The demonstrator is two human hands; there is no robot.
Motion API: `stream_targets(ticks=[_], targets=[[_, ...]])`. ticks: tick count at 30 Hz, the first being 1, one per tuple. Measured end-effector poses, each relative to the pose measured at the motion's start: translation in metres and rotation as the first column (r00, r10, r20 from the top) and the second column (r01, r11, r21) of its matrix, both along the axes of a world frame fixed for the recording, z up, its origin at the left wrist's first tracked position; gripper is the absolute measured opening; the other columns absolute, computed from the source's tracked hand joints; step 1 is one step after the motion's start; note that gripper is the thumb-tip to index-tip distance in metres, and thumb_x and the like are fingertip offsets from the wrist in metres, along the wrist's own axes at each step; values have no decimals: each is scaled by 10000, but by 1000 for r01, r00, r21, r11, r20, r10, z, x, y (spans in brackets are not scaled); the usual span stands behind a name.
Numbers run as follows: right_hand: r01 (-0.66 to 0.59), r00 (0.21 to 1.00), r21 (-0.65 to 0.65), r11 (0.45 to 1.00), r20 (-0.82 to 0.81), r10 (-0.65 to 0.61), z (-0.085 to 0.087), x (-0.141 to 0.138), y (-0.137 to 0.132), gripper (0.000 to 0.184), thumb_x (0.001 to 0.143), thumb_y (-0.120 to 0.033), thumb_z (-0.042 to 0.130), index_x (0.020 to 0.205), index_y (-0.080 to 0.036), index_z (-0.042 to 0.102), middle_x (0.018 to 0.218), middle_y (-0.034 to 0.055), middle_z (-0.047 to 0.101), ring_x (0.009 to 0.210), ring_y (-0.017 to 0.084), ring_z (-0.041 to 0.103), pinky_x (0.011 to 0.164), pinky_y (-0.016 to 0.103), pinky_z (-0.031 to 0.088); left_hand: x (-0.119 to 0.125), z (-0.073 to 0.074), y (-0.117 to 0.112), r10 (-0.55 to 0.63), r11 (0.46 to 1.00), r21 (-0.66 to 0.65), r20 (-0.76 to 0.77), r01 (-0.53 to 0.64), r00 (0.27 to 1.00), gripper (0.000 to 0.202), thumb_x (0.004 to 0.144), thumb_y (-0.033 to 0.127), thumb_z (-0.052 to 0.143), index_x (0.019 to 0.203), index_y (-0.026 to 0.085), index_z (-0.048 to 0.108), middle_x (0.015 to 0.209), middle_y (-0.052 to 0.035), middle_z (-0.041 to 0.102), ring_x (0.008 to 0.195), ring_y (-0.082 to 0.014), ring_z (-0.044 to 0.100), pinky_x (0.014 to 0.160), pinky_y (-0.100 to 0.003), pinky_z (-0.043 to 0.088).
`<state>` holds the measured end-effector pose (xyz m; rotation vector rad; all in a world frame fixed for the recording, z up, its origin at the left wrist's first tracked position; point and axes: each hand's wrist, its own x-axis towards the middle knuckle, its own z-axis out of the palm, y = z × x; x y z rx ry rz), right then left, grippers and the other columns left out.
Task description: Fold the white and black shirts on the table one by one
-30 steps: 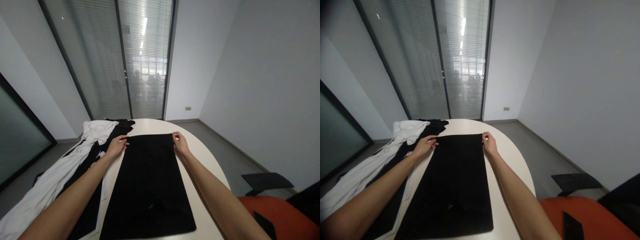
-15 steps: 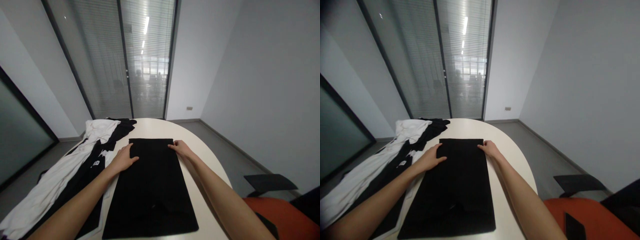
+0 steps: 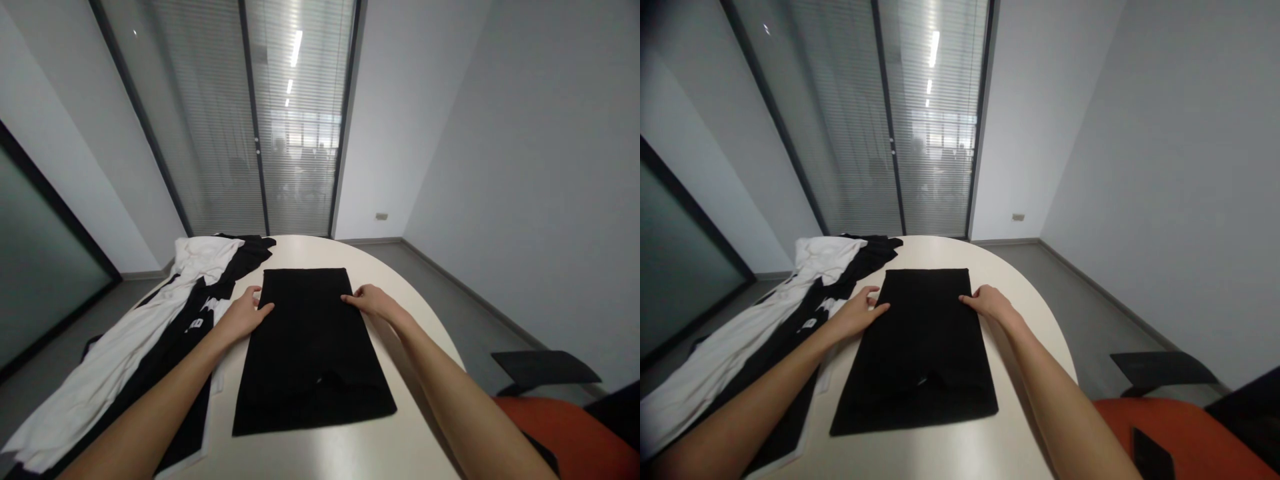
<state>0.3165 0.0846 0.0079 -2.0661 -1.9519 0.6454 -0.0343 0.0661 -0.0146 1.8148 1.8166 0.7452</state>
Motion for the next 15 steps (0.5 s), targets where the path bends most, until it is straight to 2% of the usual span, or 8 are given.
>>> stream_targets(ticks=[1,3,5,6,8,11,13,15], targets=[[-59,998,-76,995,11,60,5,3,-6,552,806,-691,600,750,-147,678,740,99,672,700,229,620,639,316,398,-3,2,-3,-37,998,-48,0,37,999,678,784,416,686,1358,118,486,800,-47,686,745,-245,668,677,-326,476],[-184,983,-162,970,-44,179,12,8,-15,539,816,-670,597,656,-157,640,648,64,628,620,190,571,600,304,371,-6,4,-9,-115,989,-90,63,120,991,710,756,373,693,1374,109,465,667,15,628,644,-218,638,610,-298,444],[-260,962,-133,956,-126,244,12,10,-17,482,827,-621,615,674,-164,620,601,27,590,576,158,526,575,287,352,-6,3,-12,-155,983,-69,182,170,971,699,748,334,682,1378,136,455,668,40,613,595,-186,617,577,-275,432],[-259,959,-82,962,-146,245,9,10,-16,454,844,-596,608,695,-168,613,596,17,581,567,150,515,570,280,348,-5,1,-12,-157,985,-39,230,170,960,679,761,329,664,1381,156,448,701,39,621,584,-172,611,569,-268,433],[-179,974,70,981,-127,187,1,8,-10,399,889,-544,579,751,-172,613,648,25,612,601,151,537,584,271,354,-2,-4,-9,-143,990,36,252,138,957,625,811,330,613,1394,190,436,772,25,638,583,-155,607,574,-265,446],[-61,996,239,969,-55,77,-10,5,0,304,910,-482,592,890,-182,637,821,61,689,724,174,602,632,262,373,1,-13,-2,-116,984,148,141,95,983,549,858,322,573,1384,211,465,879,-16,665,656,-163,628,665,-300,493],[-40,999,278,960,-12,45,-11,4,1,303,884,-472,644,1016,-200,630,839,56,697,740,183,613,634,258,372,3,-13,-1,-105,966,244,49,90,993,501,860,326,586,1340,199,517,1034,-75,672,815,-200,655,798,-360,513],[-49,999,337,940,-1,52,-5,3,-4,352,857,-474,682,1085,-216,608,781,30,677,700,180,598,621,256,366,7,-5,-7,-113,924,365,-30,116,993,403,864,349,600,1236,191,593,1196,-120,631,1036,-251,624,940,-422,480]])
